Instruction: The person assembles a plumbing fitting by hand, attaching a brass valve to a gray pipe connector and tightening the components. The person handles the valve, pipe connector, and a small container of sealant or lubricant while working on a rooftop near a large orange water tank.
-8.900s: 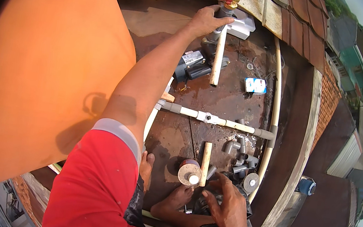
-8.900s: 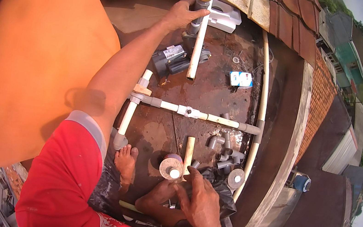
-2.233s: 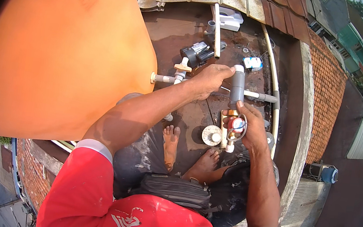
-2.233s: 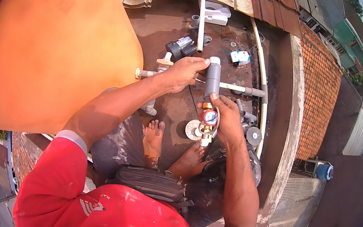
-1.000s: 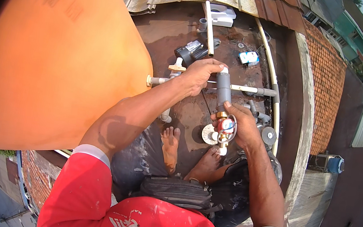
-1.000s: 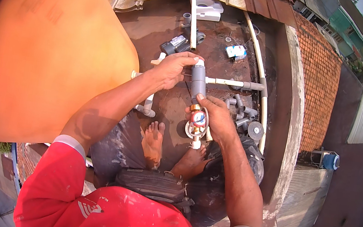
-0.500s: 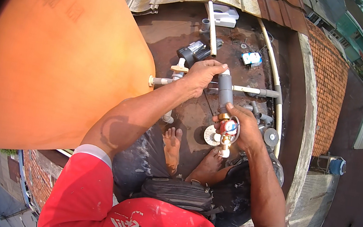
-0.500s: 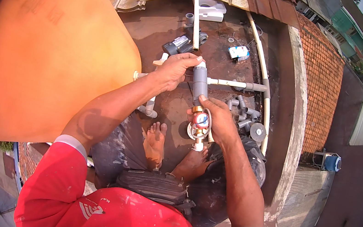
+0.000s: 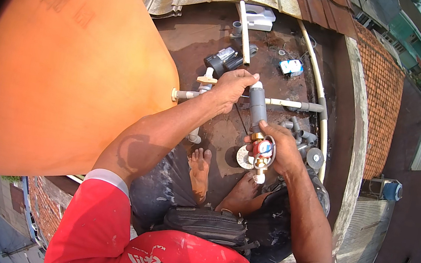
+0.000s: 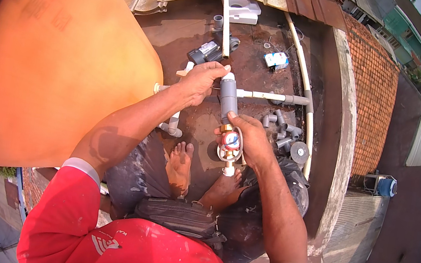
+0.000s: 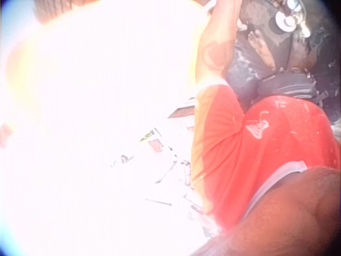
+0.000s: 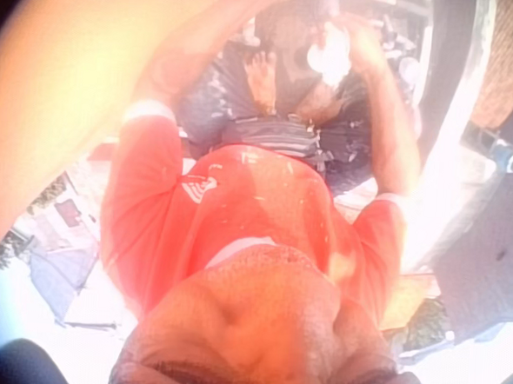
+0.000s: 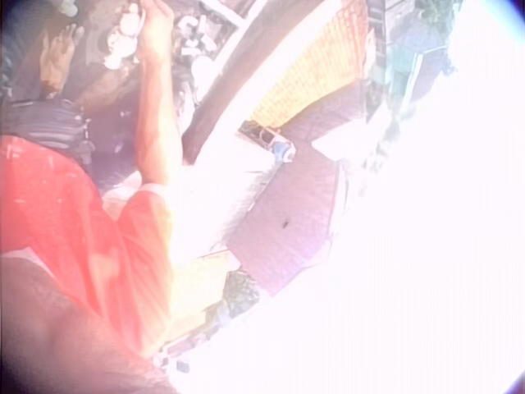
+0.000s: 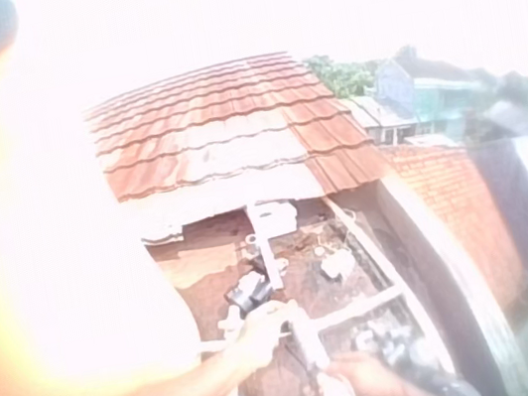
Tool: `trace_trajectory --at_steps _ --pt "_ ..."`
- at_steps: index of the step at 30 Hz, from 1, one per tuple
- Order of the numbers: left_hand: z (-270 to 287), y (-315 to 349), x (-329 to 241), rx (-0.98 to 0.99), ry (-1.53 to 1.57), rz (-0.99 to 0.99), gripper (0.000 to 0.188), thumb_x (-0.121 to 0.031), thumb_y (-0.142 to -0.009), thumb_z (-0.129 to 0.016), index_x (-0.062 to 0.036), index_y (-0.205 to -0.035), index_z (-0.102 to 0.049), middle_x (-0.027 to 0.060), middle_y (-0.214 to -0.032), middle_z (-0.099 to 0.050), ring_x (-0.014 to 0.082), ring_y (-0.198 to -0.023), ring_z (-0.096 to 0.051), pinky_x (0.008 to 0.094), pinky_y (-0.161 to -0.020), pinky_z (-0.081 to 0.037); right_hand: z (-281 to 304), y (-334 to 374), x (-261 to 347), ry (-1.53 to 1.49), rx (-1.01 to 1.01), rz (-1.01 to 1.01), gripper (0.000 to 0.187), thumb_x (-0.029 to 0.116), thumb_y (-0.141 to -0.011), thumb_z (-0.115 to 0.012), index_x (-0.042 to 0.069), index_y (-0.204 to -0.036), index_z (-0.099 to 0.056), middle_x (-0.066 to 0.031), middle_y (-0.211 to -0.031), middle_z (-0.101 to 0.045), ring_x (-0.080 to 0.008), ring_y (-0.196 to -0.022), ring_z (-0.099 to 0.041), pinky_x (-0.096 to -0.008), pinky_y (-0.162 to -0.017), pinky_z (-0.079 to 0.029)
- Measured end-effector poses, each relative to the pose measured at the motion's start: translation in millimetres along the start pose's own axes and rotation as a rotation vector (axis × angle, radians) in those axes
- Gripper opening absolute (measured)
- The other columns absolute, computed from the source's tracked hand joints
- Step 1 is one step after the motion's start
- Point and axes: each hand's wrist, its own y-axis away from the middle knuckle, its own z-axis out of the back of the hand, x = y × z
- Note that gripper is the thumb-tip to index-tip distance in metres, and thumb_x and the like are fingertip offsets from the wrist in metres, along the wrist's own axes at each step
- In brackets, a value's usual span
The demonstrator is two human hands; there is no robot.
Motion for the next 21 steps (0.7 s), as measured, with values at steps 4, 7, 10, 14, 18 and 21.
trace_trajectory --at_steps 4,7,10,14,18,21 --pt "0.0 -0.3 -0.8 -0.036 -0.016 0.031 0.022 -0.034 -0.106 -0.075 -0.0178 -0.092 -0.069 -0.0046 -0.091 -0.061 0.009 -0.089 -0.05 0.0331 -0.078 -0.037 2.3 -0.8 -0.8 -0.01 -0.002 -0.003 0.038 0.031 -0.112 -0.065 -0.005 -0.122 -0.06 -0.023 -0.098 -0.078 -0.0243 -0.075 -0.079 -0.0355 -0.061 -0.065" --pt "0.4 -2.0 -0.1 -0.044 -0.019 0.037 0.024 -0.037 -0.106 -0.074 -0.0188 -0.092 -0.068 -0.0057 -0.088 -0.057 0.0087 -0.083 -0.047 0.0338 -0.071 -0.035 3.7 -1.0 -1.7 -0.016 0.002 0.0 0.038 0.031 -0.112 -0.065 -0.005 -0.122 -0.06 -0.023 -0.098 -0.078 -0.0242 -0.075 -0.079 -0.0354 -0.061 -0.065" --pt "5.9 -6.3 2.1 -0.03 -0.004 0.035 0.022 -0.037 -0.107 -0.074 -0.0165 -0.101 -0.067 -0.0001 -0.096 -0.067 0.0163 -0.09 -0.062 0.0401 -0.081 -0.046 3.0 -0.9 -1.7 -0.016 0.012 0.0 0.038 0.03 -0.111 -0.065 -0.006 -0.123 -0.06 -0.023 -0.098 -0.078 -0.0243 -0.075 -0.079 -0.0354 -0.061 -0.065" --pt "10.8 -8.2 0.2 -0.04 -0.025 0.067 0.024 -0.038 -0.108 -0.073 -0.015 -0.107 -0.068 0.0045 -0.101 -0.074 0.0208 -0.097 -0.071 0.0441 -0.084 -0.055 1.7 0.1 -1.2 -0.006 0.008 0.004 0.039 0.03 -0.111 -0.065 -0.006 -0.125 -0.059 -0.0232 -0.098 -0.078 -0.0245 -0.076 -0.079 -0.0356 -0.061 -0.065" --pt "0.1 2.2 -6.8 0.005 0.031 0.094 0.028 -0.043 -0.105 -0.075 -0.0165 -0.099 -0.069 0.0005 -0.098 -0.065 0.0145 -0.093 -0.057 0.0378 -0.079 -0.043 2.6 1.3 -1.4 -0.026 0.009 -0.008 0.04 0.03 -0.111 -0.065 -0.007 -0.126 -0.058 -0.0239 -0.098 -0.078 -0.0251 -0.075 -0.079 -0.0361 -0.062 -0.065" --pt "-3.7 9.4 -10.1 0.067 -0.028 0.077 0.03 -0.044 -0.103 -0.077 -0.0154 -0.101 -0.07 0.0026 -0.101 -0.066 0.0171 -0.098 -0.058 0.0434 -0.086 -0.045 3.2 1.3 -1.6 -0.046 0.019 -0.016 0.04 0.03 -0.111 -0.065 -0.007 -0.126 -0.058 -0.0246 -0.099 -0.078 -0.0262 -0.074 -0.079 -0.0369 -0.062 -0.065"
